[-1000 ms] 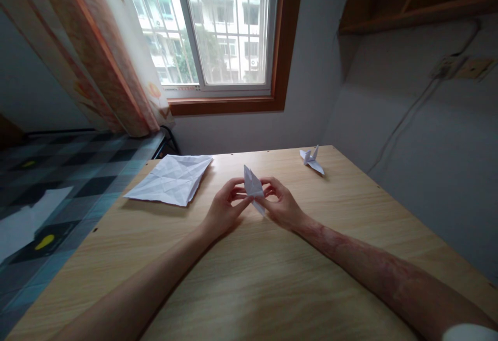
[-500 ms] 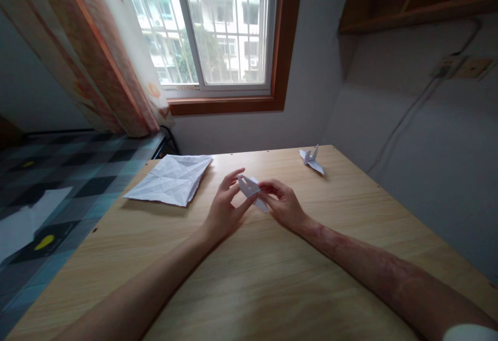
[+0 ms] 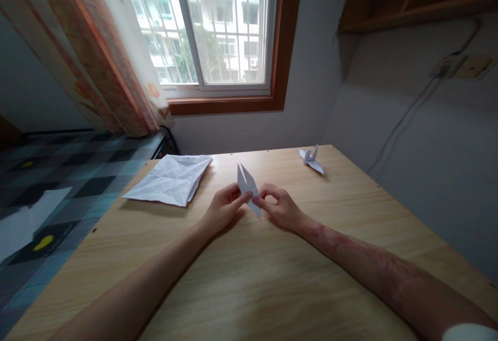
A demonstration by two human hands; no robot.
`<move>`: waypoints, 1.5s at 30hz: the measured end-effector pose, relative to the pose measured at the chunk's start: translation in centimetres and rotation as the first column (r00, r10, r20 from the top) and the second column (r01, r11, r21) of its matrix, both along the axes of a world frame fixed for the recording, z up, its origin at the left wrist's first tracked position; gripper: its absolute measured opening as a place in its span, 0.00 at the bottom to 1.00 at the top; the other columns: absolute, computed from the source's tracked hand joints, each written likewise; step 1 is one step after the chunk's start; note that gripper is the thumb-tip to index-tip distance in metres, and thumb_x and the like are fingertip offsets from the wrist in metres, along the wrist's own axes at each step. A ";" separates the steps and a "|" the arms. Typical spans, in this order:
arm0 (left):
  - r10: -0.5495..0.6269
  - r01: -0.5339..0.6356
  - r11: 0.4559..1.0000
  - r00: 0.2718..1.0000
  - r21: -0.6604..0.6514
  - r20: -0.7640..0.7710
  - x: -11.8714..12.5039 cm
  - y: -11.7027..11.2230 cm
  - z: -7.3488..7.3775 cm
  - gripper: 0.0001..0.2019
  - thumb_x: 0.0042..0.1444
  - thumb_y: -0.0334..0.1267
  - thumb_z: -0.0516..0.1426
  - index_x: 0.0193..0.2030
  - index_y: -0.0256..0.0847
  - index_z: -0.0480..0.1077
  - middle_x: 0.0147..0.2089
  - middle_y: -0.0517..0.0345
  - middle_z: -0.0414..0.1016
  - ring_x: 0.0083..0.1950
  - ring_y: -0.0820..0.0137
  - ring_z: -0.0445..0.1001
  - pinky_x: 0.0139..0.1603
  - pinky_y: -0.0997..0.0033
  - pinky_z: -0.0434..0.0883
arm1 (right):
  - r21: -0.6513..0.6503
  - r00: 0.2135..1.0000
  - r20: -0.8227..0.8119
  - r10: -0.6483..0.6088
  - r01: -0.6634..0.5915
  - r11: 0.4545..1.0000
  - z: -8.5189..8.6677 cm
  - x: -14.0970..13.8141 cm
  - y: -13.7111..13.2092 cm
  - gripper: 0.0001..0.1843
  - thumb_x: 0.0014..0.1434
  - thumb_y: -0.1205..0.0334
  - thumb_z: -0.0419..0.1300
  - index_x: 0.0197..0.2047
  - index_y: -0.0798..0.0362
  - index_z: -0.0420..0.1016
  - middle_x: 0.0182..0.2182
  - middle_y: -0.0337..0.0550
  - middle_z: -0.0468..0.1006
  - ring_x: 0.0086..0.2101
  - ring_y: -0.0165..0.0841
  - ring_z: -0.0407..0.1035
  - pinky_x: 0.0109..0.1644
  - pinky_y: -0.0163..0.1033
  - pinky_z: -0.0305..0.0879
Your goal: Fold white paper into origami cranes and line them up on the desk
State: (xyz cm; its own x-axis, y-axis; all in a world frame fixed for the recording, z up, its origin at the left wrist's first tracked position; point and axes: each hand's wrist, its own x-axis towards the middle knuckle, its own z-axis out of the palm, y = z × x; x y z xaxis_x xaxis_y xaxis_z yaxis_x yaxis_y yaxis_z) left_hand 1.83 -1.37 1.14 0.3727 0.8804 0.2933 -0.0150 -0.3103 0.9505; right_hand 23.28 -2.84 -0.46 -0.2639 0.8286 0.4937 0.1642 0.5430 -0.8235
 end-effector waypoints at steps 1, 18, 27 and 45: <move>-0.011 0.011 1.000 1.000 -0.017 -0.001 0.0 0.0 0.0 0.19 0.62 0.53 0.71 0.44 0.37 0.82 0.43 0.51 0.87 0.44 0.61 0.83 0.49 0.62 0.81 | -0.014 1.000 0.000 0.016 -0.016 1.000 0.0 0.0 -0.1 0.22 0.72 0.45 0.66 0.31 0.50 0.74 0.32 0.39 0.77 0.37 0.36 0.70 0.44 0.41 0.68; -0.322 0.278 0.934 0.926 -0.223 -0.196 -0.3 -0.6 1.1 0.25 0.61 0.61 0.68 0.41 0.35 0.80 0.31 0.60 0.72 0.31 0.72 0.65 0.31 0.75 0.62 | -0.192 0.913 -0.406 0.039 -0.127 0.973 -0.4 0.2 0.9 0.18 0.67 0.45 0.69 0.51 0.47 0.78 0.36 0.39 0.77 0.33 0.34 0.71 0.41 0.42 0.73; -0.343 0.297 0.920 0.926 -0.258 -0.158 -0.2 -0.8 1.3 0.24 0.61 0.59 0.69 0.42 0.35 0.80 0.31 0.61 0.71 0.31 0.73 0.64 0.32 0.74 0.60 | -0.156 0.905 -0.424 -0.004 -0.069 0.985 -0.5 0.3 0.9 0.14 0.61 0.51 0.74 0.43 0.48 0.78 0.37 0.39 0.77 0.30 0.30 0.68 0.33 0.38 0.69; -0.275 0.234 0.951 0.939 -0.202 -0.207 -0.1 -0.8 0.8 0.24 0.64 0.58 0.67 0.48 0.34 0.80 0.35 0.59 0.74 0.35 0.70 0.68 0.36 0.72 0.64 | -0.215 0.903 -0.405 -0.141 0.056 0.975 -0.8 0.1 1.1 0.15 0.61 0.50 0.75 0.41 0.49 0.77 0.33 0.36 0.77 0.28 0.29 0.68 0.32 0.37 0.68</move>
State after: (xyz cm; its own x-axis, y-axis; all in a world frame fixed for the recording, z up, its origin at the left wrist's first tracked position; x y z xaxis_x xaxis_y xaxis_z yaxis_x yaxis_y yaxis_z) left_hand 1.70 -2.19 1.94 0.6298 0.7763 0.0253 0.1537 -0.1564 0.9757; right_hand 23.40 -1.77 -1.26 0.0182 0.9297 0.3678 -0.1716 0.3653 -0.9149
